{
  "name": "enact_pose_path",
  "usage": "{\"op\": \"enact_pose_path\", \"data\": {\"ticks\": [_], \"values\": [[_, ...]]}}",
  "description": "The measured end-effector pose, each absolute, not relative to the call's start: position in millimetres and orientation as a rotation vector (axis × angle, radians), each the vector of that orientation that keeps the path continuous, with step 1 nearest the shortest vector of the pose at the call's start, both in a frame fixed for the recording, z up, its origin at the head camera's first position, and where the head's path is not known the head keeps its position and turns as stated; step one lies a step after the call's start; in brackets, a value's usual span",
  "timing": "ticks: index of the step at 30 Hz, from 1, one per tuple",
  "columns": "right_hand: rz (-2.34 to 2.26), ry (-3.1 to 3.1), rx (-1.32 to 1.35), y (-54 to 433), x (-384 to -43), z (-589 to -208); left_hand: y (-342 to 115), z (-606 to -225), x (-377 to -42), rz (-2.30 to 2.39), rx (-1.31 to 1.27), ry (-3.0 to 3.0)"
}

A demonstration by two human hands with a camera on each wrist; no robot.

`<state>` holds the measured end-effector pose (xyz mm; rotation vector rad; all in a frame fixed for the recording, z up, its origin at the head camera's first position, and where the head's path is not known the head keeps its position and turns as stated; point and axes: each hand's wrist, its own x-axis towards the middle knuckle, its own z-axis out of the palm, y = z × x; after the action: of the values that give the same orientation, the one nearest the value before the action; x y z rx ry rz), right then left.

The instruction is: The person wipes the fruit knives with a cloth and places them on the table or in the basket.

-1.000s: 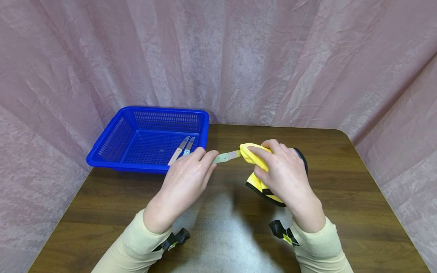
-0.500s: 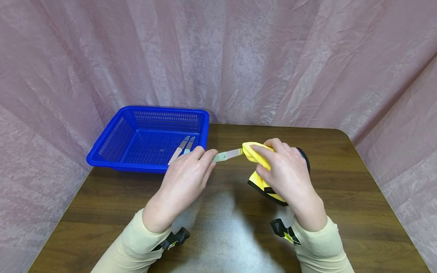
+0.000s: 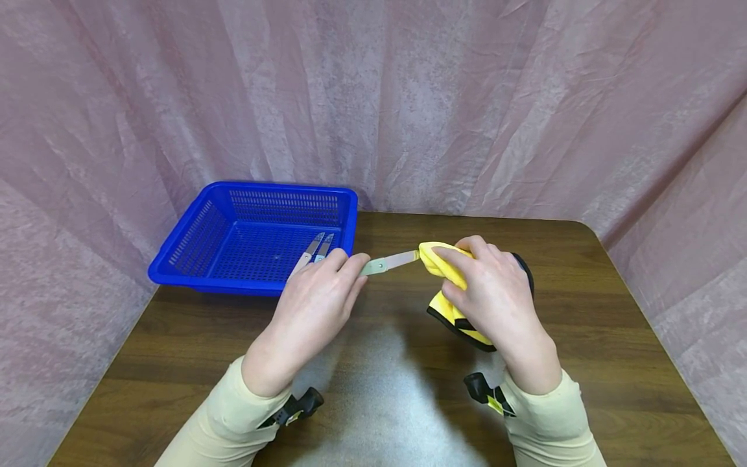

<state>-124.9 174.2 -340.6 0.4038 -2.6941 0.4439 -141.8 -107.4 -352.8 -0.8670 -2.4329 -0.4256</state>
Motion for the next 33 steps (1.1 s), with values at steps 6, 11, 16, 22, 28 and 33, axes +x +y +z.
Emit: {"op": "enact_pose_path", "data": {"ticks": [6, 11, 16, 22, 28, 33], "values": [[0.443, -2.7, 0.392, 176.0, -125.0, -340.5, -108.0, -352.9, -142.6, -0.426, -0.864, -2.428], [0.448, -2.714, 0.374, 177.4, -125.2, -340.1, -108.0, -352.9, -143.1, -0.429, -0.862, -2.432], [0.452, -2.726, 0.348, 178.9, -125.2, -340.3, -108.7, -352.8, -142.8, -0.43, -0.847, -2.441], [0.449, -2.711, 0.35, 180.4, -125.1, -340.3, -109.1, -352.8, -142.8, -0.433, -0.831, -2.443], [0.448, -2.703, 0.348, 180.7, -124.2, -338.8, -109.5, -354.4, -145.1, -0.442, -0.821, -2.449], [0.453, -2.703, 0.347, 179.6, -123.0, -337.2, -109.8, -355.2, -146.4, -0.442, -0.818, -2.465]]}}
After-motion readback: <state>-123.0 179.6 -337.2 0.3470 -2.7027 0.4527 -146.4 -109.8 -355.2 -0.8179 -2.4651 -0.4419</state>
